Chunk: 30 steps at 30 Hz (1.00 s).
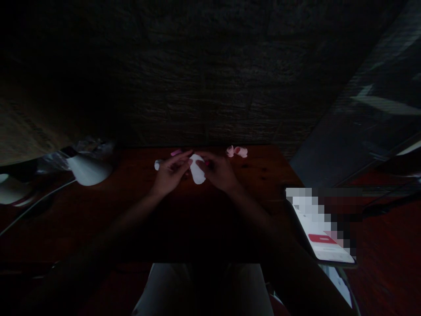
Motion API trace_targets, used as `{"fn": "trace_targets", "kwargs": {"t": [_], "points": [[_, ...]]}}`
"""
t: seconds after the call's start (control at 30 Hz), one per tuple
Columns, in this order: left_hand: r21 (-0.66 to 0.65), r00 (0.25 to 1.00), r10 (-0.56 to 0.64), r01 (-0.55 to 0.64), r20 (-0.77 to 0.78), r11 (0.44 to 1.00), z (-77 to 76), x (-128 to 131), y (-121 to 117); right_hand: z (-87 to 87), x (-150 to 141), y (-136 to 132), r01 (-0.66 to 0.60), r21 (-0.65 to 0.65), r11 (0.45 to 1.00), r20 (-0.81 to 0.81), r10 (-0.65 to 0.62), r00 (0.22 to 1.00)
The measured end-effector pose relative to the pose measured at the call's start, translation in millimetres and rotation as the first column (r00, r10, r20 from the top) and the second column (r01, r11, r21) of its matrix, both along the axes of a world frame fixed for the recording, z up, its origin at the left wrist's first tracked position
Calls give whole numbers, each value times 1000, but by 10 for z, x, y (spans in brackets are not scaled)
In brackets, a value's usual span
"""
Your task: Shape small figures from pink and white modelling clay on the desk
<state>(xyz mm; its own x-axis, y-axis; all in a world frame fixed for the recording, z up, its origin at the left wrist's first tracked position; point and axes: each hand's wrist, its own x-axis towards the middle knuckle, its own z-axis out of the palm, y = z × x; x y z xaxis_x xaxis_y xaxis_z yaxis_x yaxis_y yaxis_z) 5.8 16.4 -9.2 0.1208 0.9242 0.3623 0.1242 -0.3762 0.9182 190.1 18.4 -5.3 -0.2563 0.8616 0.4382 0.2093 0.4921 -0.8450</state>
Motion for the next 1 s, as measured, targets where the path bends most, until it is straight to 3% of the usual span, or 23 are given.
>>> {"fn": "trace_targets", "kwargs": {"t": [0.2, 0.63, 0.8, 1.0], "points": [[118, 994, 36, -23, -105, 993, 23, -23, -28, -11, -13, 0, -15, -16, 1000, -49, 14, 999], [108, 997, 45, -38, -65, 993, 2, -13, -20, 4, -43, -14, -7, -120, 993, -136, -9, 991], [71, 997, 27, -22, -73, 997, -10, -22, -6, -28, -50, -1, 11, -156, 988, -129, -31, 991], [-88, 999, 7, -4, 35, 996, -3, -23, 48, -38, -47, -2, 25, -128, 991, -103, -38, 994]]}}
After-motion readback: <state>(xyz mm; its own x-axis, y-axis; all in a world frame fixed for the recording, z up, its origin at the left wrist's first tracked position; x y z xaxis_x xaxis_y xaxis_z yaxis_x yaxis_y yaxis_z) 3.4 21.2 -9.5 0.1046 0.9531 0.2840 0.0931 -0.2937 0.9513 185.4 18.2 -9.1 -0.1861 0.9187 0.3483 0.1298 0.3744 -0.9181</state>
